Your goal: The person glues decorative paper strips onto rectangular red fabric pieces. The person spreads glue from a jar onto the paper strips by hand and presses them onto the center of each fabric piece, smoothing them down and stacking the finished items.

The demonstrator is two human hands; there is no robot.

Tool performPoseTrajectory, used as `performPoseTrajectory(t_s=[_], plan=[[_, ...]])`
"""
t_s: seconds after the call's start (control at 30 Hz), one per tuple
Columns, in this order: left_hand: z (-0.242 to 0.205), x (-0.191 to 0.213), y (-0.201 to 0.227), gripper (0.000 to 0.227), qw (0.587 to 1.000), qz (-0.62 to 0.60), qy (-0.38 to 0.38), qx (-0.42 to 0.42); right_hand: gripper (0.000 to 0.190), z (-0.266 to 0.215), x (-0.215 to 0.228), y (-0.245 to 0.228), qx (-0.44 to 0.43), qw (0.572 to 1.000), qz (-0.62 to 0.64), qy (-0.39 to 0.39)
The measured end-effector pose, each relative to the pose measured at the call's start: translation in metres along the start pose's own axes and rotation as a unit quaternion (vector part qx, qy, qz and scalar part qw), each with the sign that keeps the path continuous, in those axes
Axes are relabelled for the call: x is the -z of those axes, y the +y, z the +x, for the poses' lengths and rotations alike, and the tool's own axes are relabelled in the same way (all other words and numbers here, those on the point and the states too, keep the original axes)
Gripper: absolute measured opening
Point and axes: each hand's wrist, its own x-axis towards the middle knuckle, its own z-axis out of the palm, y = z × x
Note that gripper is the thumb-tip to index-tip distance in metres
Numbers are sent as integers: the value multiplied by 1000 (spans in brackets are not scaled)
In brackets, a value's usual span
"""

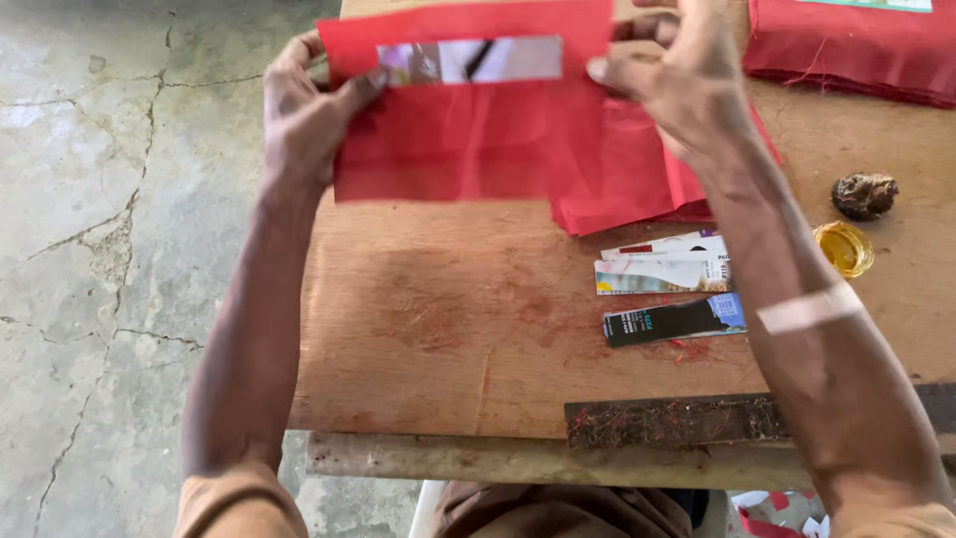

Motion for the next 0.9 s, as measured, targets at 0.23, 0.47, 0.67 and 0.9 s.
performPoseTrajectory(t_s=[0.23,0.47,0.67,0.9], plan=[[81,18,-60,54,994,38,54,88,56,4,-8,21,-67,990,-118,46],[101,30,-103,69,916,391,61,-72,53,-95,17,-49,-37,966,-257,-18],[86,5,-98,95,831,531,63,-151,55,-160,19,-86,-67,972,-227,1],[81,-11,-87,99,682,650,104,-317,48,-203,40,-94,-45,954,-293,50]])
